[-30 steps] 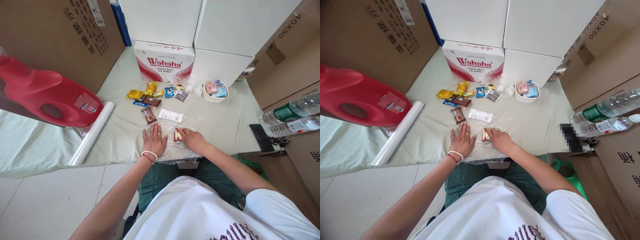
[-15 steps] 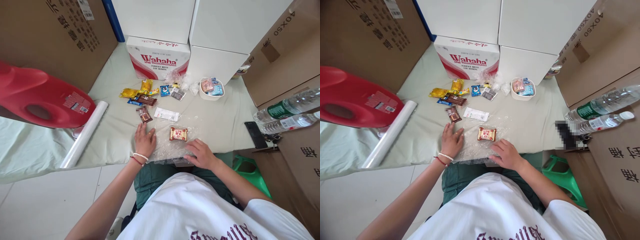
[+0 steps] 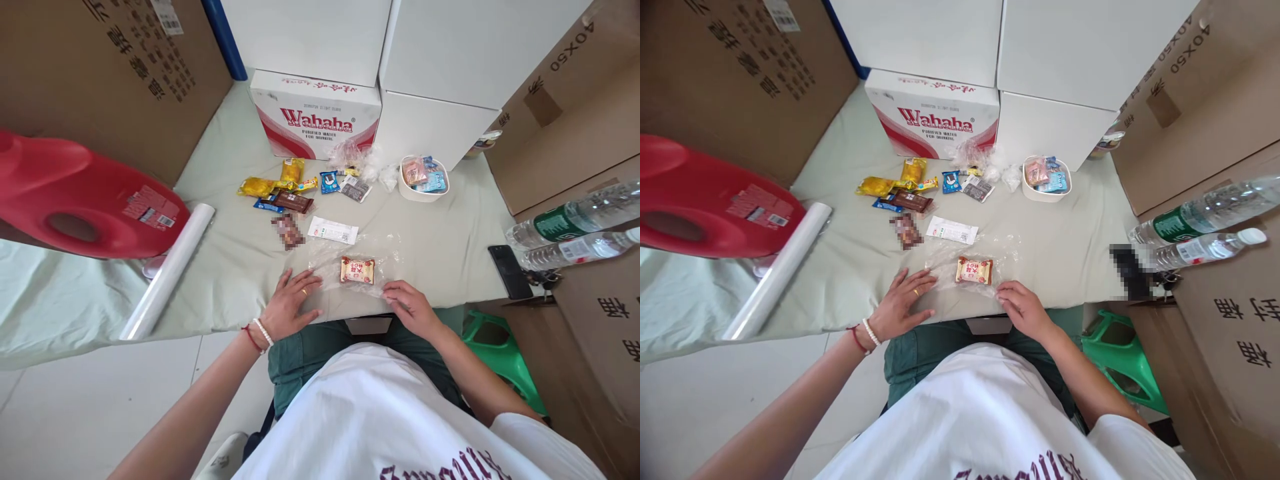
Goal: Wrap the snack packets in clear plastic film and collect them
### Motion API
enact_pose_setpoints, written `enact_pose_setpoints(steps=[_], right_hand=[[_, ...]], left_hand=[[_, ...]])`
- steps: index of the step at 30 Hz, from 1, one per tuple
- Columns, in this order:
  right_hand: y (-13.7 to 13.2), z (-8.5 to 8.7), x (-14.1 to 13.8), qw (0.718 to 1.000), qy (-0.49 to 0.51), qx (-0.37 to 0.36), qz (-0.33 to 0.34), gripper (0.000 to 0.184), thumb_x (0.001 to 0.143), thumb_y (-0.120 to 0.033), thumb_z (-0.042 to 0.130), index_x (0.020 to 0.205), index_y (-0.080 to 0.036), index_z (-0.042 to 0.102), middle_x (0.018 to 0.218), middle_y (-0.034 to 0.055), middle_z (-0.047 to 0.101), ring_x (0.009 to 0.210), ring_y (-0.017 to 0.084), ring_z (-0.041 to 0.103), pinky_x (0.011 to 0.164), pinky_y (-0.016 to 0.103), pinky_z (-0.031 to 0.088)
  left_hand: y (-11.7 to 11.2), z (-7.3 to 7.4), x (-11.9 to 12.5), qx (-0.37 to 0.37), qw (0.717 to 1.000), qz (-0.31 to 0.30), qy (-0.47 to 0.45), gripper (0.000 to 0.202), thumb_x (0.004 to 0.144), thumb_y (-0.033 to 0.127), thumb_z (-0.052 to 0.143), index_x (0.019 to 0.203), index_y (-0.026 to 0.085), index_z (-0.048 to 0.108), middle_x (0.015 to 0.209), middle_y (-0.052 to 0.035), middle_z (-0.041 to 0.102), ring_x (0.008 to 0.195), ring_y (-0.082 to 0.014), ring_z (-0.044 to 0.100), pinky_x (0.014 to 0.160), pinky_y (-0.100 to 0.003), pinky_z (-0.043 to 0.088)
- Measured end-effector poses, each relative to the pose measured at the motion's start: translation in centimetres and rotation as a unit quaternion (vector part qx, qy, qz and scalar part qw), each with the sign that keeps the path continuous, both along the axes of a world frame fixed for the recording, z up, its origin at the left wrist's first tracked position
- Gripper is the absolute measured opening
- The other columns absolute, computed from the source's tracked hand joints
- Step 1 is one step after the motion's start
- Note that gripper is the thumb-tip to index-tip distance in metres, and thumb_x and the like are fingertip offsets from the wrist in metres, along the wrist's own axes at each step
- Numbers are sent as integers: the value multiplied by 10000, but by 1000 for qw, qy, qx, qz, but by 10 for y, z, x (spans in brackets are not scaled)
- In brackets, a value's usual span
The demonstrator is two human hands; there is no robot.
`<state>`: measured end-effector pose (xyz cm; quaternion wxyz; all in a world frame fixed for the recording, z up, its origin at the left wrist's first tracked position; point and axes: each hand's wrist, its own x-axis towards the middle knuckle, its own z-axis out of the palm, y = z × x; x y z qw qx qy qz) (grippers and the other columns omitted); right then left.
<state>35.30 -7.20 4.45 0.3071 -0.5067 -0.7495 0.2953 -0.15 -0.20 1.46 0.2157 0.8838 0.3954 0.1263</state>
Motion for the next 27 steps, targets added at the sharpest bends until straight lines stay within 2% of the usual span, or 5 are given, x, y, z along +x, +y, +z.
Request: enact_pose_setpoints(steps=[5, 11, 17, 23, 27], right_hand=[[30, 22, 13, 993, 42, -77, -74, 282, 1011, -452, 551, 1095, -265, 745, 960, 52, 714, 855, 199, 687, 804, 361, 585], [66, 12, 26, 969, 96, -162, -159, 423, 878, -512, 638, 1181, -219, 675, 819, -4, 660, 657, 149, 569, 635, 287, 494], [70, -10, 34, 944, 105, -226, -214, 463, 809, -579, 639, 1090, -211, 653, 674, -38, 596, 571, 155, 516, 548, 273, 420], [56, -3, 26, 955, 82, -165, -232, 642, 818, -601, 685, 1326, -227, 566, 860, 15, 705, 642, 174, 562, 629, 322, 486], [49, -5, 29, 954, 61, -178, -235, 667, 773, -569, 724, 1322, -216, 584, 747, -36, 628, 619, 167, 534, 649, 324, 486]], left_hand=[[11, -2, 29, 9, 988, 131, -78, 261, 978, 448, 544, 1004, 251, 713, 1103, -80, 777, 1360, -268, 588, 1260, -556, 293], [27, -18, 45, 26, 941, 312, -126, 314, 999, 429, 467, 823, 247, 652, 982, -87, 751, 1139, -266, 672, 1066, -477, 504], [24, -22, 45, 48, 944, 309, -103, 296, 992, 393, 470, 819, 234, 650, 965, -100, 738, 1140, -287, 664, 1042, -482, 499], [25, -21, 48, 51, 939, 331, -86, 286, 1001, 375, 456, 815, 240, 627, 978, -102, 728, 1128, -285, 656, 1028, -468, 498], [24, -25, 51, 52, 933, 346, -87, 276, 994, 375, 464, 804, 238, 609, 978, -106, 716, 1117, -292, 645, 1019, -473, 486]])
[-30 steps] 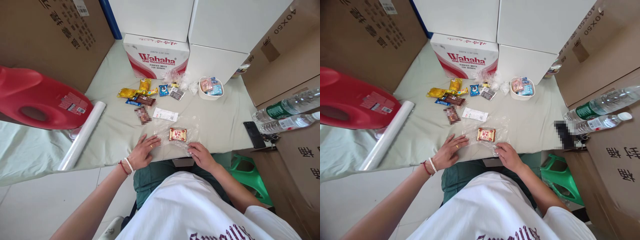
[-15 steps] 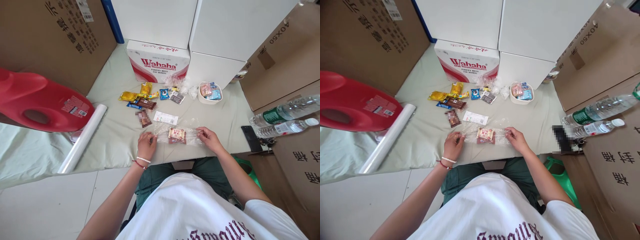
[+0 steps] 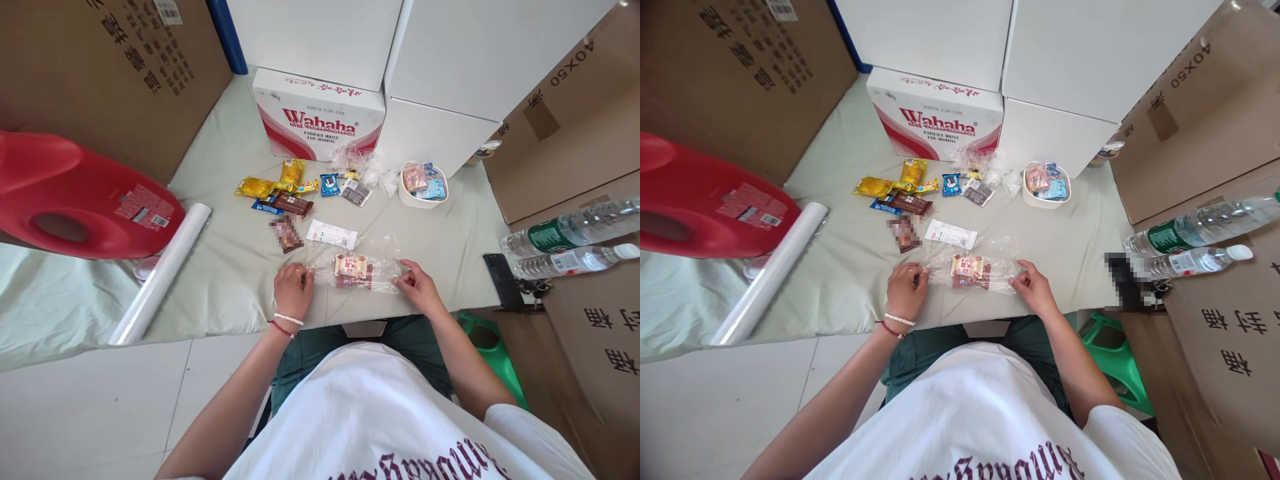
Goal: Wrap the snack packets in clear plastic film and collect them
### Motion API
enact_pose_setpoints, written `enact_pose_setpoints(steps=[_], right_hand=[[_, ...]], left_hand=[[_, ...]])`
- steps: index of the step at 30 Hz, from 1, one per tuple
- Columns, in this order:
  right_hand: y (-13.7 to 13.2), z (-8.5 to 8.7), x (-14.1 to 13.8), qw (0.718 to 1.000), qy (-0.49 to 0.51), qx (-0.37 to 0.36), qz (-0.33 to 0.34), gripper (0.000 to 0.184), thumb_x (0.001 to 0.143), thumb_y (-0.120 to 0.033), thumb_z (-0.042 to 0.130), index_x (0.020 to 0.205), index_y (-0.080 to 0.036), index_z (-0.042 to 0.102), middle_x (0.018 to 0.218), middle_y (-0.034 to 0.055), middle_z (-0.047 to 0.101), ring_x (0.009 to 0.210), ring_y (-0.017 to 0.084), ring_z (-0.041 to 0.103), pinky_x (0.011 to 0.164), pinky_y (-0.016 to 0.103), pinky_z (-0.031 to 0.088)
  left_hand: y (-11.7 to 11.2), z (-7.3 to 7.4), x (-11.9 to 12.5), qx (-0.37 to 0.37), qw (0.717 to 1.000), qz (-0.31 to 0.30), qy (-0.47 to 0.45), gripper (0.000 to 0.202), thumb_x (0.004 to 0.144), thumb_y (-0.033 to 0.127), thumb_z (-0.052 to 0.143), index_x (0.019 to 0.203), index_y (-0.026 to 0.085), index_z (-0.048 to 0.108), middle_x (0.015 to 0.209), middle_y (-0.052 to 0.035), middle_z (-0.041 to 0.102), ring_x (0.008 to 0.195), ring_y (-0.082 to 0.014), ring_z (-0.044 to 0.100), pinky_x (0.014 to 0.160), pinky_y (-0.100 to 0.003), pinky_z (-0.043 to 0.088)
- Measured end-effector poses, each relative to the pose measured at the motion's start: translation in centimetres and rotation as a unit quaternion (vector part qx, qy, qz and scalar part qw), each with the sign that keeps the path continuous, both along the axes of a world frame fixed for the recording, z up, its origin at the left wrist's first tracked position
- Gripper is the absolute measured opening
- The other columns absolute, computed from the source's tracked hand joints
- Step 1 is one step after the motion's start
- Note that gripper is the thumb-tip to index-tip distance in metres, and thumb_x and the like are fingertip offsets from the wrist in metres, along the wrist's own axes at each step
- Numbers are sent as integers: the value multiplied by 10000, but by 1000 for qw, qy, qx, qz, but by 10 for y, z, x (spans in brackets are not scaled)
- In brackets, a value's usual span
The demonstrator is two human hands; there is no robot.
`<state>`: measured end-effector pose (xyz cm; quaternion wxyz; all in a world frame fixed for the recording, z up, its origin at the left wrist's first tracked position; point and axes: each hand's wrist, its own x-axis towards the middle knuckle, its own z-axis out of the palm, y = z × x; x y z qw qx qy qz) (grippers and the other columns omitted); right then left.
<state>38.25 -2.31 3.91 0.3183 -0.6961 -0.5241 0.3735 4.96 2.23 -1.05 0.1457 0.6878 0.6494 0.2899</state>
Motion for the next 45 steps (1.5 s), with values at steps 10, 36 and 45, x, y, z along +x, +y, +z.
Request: enact_pose_setpoints(steps=[10, 36, 45], right_hand=[[79, 32, -14, 963, -203, 134, 114, 309, 951, -318, 542, 1169, -170, 704, 1051, 106, 722, 965, 252, 606, 940, 400, 497], [142, 23, -79, 922, -263, 36, 282, 246, 995, -265, 582, 1114, -194, 786, 953, 59, 678, 847, 173, 614, 811, 260, 430], [105, 31, -70, 907, -162, 120, 368, 318, 1024, -225, 552, 1265, -243, 760, 969, 43, 571, 859, 159, 593, 801, 259, 452]], left_hand=[[-12, 25, 11, 146, 982, 118, 14, 249, 881, 226, 566, 1085, 158, 691, 1112, -163, 613, 1147, -319, 565, 1044, -493, 405], [-2, 49, 68, -66, 996, -41, 53, 238, 970, 361, 575, 969, 274, 797, 1090, -110, 679, 1124, -324, 529, 928, -492, 386], [16, 32, 67, -103, 989, 106, 7, 717, 840, 407, 696, 1470, 121, 506, 1412, -220, 559, 1305, -391, 507, 1063, -529, 434]])
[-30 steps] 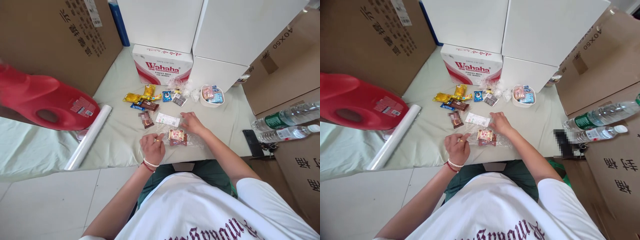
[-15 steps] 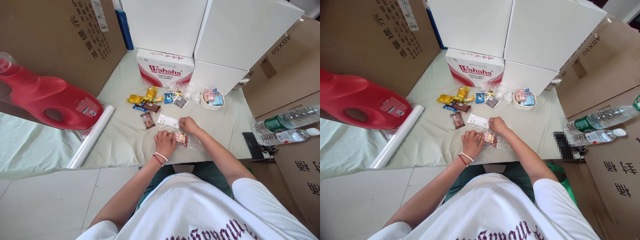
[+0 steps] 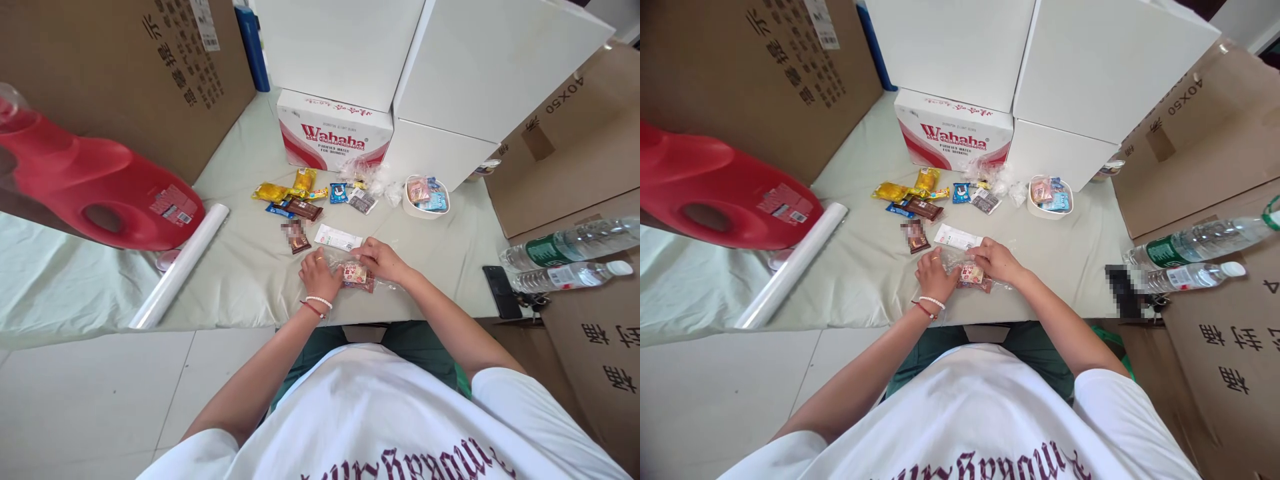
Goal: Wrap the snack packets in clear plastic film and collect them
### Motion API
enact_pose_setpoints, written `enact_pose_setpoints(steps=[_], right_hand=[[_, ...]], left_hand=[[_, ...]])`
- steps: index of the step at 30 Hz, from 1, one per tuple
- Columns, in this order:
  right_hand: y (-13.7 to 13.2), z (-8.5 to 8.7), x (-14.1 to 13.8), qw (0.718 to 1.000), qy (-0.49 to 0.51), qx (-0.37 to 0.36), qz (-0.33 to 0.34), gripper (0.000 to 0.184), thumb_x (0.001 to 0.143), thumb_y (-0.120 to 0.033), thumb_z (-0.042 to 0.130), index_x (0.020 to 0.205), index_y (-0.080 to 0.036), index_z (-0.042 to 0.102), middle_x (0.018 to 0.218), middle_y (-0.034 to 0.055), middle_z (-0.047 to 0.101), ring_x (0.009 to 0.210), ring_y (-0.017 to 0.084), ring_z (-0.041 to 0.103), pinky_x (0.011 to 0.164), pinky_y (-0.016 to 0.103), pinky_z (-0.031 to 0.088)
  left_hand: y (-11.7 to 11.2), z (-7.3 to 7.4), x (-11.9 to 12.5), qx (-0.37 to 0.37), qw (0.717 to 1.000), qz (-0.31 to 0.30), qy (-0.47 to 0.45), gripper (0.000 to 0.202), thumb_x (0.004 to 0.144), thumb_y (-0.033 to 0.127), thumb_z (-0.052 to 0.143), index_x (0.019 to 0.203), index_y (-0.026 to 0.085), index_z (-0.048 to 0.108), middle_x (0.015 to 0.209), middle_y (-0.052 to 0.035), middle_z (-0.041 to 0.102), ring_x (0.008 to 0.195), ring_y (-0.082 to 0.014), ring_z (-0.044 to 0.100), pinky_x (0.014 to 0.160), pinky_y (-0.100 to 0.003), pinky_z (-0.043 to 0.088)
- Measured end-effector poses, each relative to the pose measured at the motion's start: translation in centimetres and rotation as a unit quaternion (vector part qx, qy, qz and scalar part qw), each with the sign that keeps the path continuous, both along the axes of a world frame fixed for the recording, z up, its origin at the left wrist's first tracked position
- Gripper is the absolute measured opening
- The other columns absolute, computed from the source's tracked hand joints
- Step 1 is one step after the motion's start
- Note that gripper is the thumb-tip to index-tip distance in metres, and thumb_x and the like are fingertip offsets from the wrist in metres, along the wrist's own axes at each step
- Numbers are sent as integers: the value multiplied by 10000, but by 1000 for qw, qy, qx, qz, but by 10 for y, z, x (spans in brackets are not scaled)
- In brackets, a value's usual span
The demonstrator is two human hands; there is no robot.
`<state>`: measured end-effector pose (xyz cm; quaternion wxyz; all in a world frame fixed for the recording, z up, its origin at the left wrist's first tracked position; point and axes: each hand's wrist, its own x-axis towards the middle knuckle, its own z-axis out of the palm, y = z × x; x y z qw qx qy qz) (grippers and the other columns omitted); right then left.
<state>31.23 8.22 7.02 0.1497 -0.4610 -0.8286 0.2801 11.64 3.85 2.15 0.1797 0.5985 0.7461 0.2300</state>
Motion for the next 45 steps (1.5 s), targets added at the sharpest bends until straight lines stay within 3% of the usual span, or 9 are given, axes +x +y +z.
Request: enact_pose_setpoints(steps=[4, 10, 12, 16, 21, 24, 31, 37, 45], right_hand=[[-28, 5, -6, 994, -74, -41, 70, 360, 1013, -225, 581, 1331, -315, 722, 1058, 33, 609, 859, 158, 565, 768, 238, 423], [-53, 2, -15, 982, -164, -67, 58, 393, 1048, -287, 529, 1405, -384, 662, 1147, 49, 614, 964, 197, 530, 776, 248, 396], [-55, 0, -15, 984, -152, -73, 51, 385, 1057, -307, 511, 1402, -388, 662, 1135, 44, 609, 956, 194, 524, 786, 249, 398], [-56, -2, -13, 986, -144, -73, 40, 369, 1059, -305, 503, 1376, -377, 678, 1128, 42, 598, 966, 193, 514, 788, 245, 393], [-58, -4, -13, 988, -133, -64, 45, 357, 1048, -242, 496, 1320, -334, 708, 1099, 46, 589, 965, 193, 515, 820, 261, 411], [-64, -10, -12, 992, -115, -33, 50, 349, 1033, -194, 474, 1257, -268, 732, 1118, 75, 602, 1020, 219, 523, 891, 318, 450], [-115, -23, 15, 998, 61, -15, 20, 320, 1011, -267, 523, 1284, -252, 688, 1446, 135, 567, 1339, 275, 519, 1131, 495, 444], [-133, -40, 30, 951, 15, -7, -309, 470, 1001, -414, 532, 1421, -211, 579, 1398, 184, 542, 1198, 300, 591, 1017, 505, 534], [-140, -12, 40, 961, -101, -42, -253, 111, 899, -242, 612, 968, -207, 692, 1269, 156, 645, 1210, 326, 549, 1039, 493, 490]], left_hand=[[9, -3, -10, -5, 999, 41, -17, 789, 784, 384, 737, 1485, 121, 485, 1444, -236, 530, 1308, -411, 501, 1082, -545, 433], [19, -4, -40, -41, 996, -4, -77, 124, 837, 264, 634, 921, 225, 716, 1338, -125, 643, 1317, -347, 503, 1103, -512, 418], [21, -1, -45, -53, 992, -24, -111, 188, 918, 261, 509, 883, 230, 691, 1221, -94, 711, 1232, -288, 578, 1086, -464, 438], [20, 12, -41, -74, 990, -46, -110, 284, 938, 401, 530, 1109, 223, 671, 1131, -85, 755, 1112, -280, 658, 970, -418, 494], [9, 30, -19, -101, 981, -85, -143, 158, 865, 319, 607, 939, 209, 694, 866, -32, 753, 842, -216, 697, 815, -330, 516], [-5, 33, 3, -52, 977, -124, -163, 207, 917, 309, 562, 1009, 209, 717, 943, -43, 750, 862, -198, 694, 842, -323, 532], [-62, 15, 32, 43, 959, -280, 28, 510, 1049, 376, 392, 1477, 153, 556, 1427, -170, 611, 1339, -317, 527, 1018, -429, 463], [-78, -7, 24, 29, 938, -330, 99, 613, 1057, 370, 367, 1644, 196, 334, 1619, -185, 466, 1454, -352, 428, 1000, -476, 402], [-77, -12, 27, 41, 944, -315, 94, 622, 1058, 364, 367, 1652, 186, 315, 1618, -193, 467, 1456, -366, 433, 1002, -495, 398]])
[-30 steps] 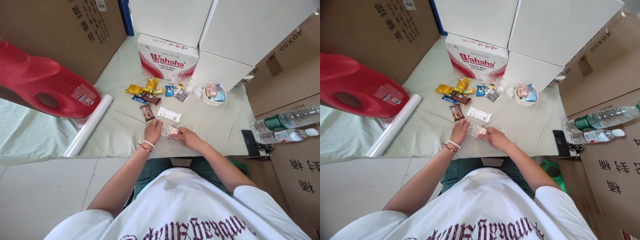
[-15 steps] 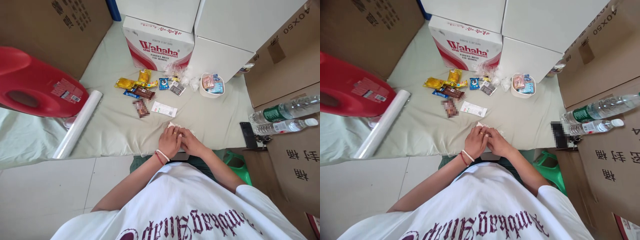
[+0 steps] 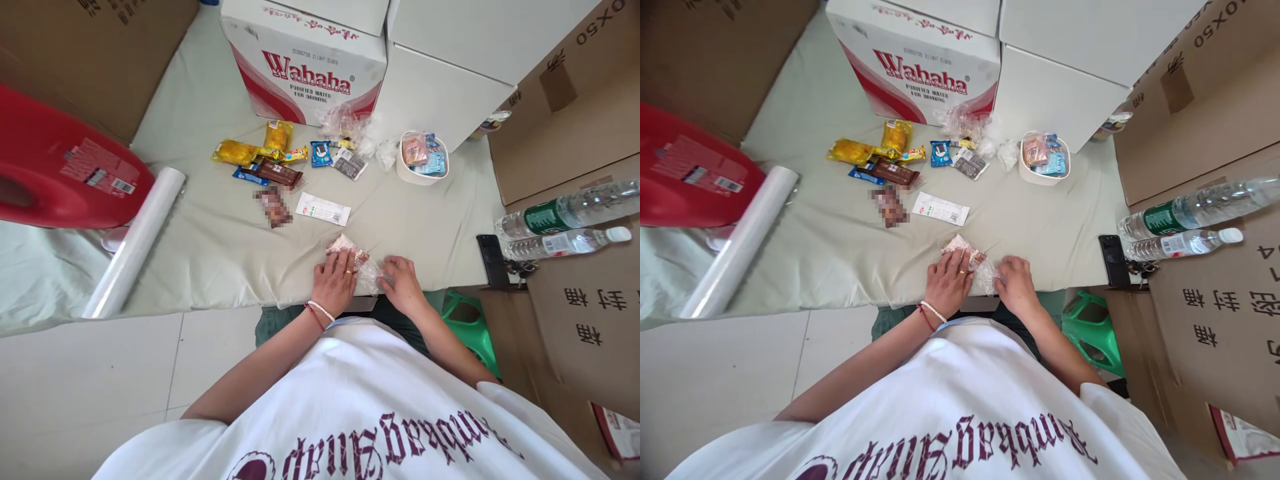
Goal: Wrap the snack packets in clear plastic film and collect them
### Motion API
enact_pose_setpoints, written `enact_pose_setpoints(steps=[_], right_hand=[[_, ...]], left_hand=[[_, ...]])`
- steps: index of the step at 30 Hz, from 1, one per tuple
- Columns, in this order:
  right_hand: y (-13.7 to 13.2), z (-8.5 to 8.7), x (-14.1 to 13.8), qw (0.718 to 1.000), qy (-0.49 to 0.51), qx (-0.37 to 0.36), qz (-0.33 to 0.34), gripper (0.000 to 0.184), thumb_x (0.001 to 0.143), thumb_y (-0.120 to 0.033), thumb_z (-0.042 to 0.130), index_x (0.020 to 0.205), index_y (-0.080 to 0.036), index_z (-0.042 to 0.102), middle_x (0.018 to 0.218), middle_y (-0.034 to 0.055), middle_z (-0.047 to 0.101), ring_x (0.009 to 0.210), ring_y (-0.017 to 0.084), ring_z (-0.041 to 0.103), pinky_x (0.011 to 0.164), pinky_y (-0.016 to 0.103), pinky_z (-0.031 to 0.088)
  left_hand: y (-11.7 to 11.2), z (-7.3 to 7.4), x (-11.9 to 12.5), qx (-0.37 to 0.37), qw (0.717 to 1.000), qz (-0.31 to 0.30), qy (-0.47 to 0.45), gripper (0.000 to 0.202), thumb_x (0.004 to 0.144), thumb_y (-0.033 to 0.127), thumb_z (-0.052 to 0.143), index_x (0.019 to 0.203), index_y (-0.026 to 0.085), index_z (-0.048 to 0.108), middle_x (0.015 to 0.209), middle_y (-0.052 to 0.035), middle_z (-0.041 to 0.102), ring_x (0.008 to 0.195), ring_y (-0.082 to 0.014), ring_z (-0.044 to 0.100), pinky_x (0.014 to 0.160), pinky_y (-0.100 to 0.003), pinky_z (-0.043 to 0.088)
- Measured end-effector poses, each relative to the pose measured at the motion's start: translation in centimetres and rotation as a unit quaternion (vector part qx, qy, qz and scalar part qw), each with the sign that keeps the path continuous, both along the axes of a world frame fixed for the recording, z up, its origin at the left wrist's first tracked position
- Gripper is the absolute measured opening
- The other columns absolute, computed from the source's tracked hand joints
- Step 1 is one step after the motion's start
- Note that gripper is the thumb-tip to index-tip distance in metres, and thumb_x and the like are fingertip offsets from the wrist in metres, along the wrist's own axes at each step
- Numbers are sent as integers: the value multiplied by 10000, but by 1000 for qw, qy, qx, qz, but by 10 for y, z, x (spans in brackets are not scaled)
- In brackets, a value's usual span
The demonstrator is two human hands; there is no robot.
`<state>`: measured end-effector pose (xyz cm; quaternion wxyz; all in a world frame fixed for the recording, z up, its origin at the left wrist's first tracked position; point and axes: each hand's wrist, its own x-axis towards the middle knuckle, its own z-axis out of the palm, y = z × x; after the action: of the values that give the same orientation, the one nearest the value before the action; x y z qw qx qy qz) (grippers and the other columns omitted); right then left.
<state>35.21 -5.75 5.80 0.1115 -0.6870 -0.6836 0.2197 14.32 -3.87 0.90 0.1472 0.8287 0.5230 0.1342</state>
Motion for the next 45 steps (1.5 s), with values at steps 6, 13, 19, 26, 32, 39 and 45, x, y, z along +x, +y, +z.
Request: enact_pose_setpoints(steps=[6, 13, 19, 26, 32, 39, 45], right_hand=[[42, 16, -25, 973, 202, -101, -52, 142, 963, -371, 519, 988, -240, 570, 823, -15, 682, 664, 168, 642, 614, 286, 513], [98, 9, -108, 999, -7, -32, 2, 129, 981, -224, 479, 1019, -216, 602, 1015, 77, 677, 921, 237, 642, 808, 339, 484], [94, 5, -115, 995, -73, -29, 62, 212, 1045, -245, 428, 1152, -210, 608, 1171, 118, 618, 877, 225, 616, 753, 324, 471], [89, -1, -96, 998, 53, 10, 35, 238, 1064, -237, 390, 1133, -200, 614, 1133, 92, 643, 991, 208, 620, 878, 304, 481], [69, 7, -73, 950, 303, -20, -67, 392, 1051, -516, 458, 1291, -231, 579, 958, 23, 694, 861, 186, 666, 828, 317, 529], [36, 2, -37, 884, 448, -69, -113, 491, 907, -633, 670, 1227, -261, 683, 1162, 53, 742, 1011, 214, 684, 901, 352, 560], [23, -11, 10, 817, 538, -95, -185, 530, 797, -585, 803, 1205, -258, 717, 1126, 72, 761, 953, 231, 704, 800, 361, 587]], left_hand=[[0, -2, 2, -1, 1000, -10, -2, 607, 1036, 304, 403, 1628, 176, 364, 1619, -210, 462, 1469, -364, 439, 1043, -526, 403], [-14, -7, -13, 13, 997, -20, -69, 480, 982, 222, 457, 1416, 53, 576, 1543, -267, 516, 1520, -357, 396, 1163, -523, 395], [2, -9, -52, 15, 976, 140, -165, 382, 1002, 271, 441, 1311, 190, 650, 1439, -166, 614, 1421, -290, 501, 1195, -510, 401], [41, -2, -20, -35, 979, 158, -128, 407, 926, 256, 550, 1297, 126, 652, 1493, -200, 566, 1518, -372, 367, 1234, -559, 323], [19, 4, -4, 47, 960, 131, -244, 385, 935, 189, 516, 1300, 147, 630, 1203, -168, 685, 1151, -278, 631, 983, -439, 526], [0, 16, 13, 129, 952, -99, -261, 504, 871, 69, 519, 1341, 216, 628, 1383, -140, 669, 1382, -286, 553, 1122, -500, 447], [8, 13, -10, 35, 932, -158, -325, 503, 920, 85, 501, 1393, 242, 574, 1401, -128, 652, 1401, -251, 551, 1127, -478, 516]])
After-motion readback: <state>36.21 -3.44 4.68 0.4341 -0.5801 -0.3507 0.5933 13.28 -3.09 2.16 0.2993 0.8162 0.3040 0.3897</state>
